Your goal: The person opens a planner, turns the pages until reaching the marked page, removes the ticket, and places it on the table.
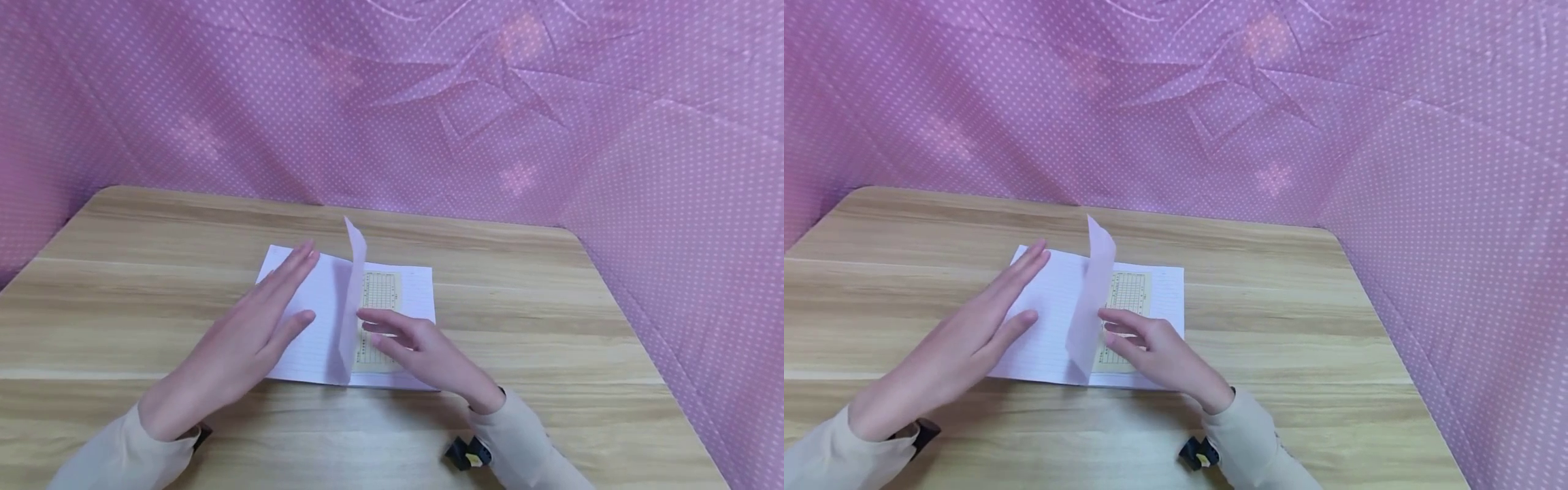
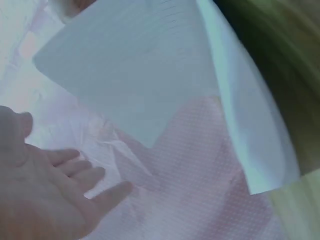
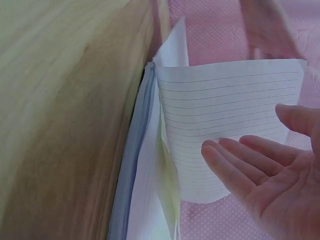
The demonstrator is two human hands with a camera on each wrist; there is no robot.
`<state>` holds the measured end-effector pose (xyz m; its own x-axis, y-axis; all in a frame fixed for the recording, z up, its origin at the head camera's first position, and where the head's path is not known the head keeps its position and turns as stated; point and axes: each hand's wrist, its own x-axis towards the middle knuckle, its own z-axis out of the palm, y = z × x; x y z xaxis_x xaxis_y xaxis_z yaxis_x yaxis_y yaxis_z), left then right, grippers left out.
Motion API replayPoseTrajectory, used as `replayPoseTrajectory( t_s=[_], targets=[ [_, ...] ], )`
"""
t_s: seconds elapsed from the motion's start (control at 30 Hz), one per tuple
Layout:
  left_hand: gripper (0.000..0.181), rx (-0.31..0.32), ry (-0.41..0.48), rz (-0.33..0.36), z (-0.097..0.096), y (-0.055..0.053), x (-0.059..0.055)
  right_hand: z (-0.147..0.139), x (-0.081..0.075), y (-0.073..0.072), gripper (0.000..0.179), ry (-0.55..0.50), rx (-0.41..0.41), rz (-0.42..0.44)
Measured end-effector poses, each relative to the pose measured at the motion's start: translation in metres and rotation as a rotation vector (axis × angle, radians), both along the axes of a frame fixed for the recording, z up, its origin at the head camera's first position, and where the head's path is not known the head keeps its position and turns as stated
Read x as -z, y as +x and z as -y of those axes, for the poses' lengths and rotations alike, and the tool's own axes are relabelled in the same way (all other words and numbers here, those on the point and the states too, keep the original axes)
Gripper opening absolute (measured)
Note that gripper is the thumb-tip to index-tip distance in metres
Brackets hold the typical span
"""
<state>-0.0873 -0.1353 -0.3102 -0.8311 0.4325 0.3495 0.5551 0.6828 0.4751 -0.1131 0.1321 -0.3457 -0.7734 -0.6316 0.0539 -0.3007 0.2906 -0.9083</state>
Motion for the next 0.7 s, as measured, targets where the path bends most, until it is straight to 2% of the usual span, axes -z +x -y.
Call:
replayPoseTrajectory(
  t_s=[0.13, 0.2, 0.27, 0.33, 0.5, 0.6, 0.7],
  targets=[
    [0.064, 0.049, -0.072, -0.189, -0.004, 0.004, -0.003, 0.006, 0.002, 0.001, 0.044, 0.049, -0.040, -0.085],
    [0.064, 0.043, -0.122, -0.234, -0.005, 0.005, -0.003, 0.010, 0.004, 0.003, 0.045, 0.081, -0.060, -0.113],
    [0.064, 0.033, -0.176, -0.235, -0.004, 0.006, 0.000, 0.014, 0.006, 0.004, 0.046, 0.130, -0.090, -0.161],
    [0.062, 0.022, -0.246, -0.200, 0.000, 0.006, 0.005, 0.018, 0.007, 0.006, 0.047, 0.200, -0.124, -0.214],
    [0.063, -0.006, -0.409, -0.050, 0.010, 0.002, 0.026, 0.026, 0.013, 0.010, 0.047, 0.389, -0.218, -0.389],
    [0.069, -0.023, -0.458, 0.030, 0.015, -0.001, 0.036, 0.030, 0.015, 0.012, 0.046, 0.474, -0.254, -0.484],
    [0.073, -0.030, -0.473, 0.086, 0.017, -0.002, 0.044, 0.033, 0.016, 0.014, 0.046, 0.538, -0.271, -0.535]
  ],
)
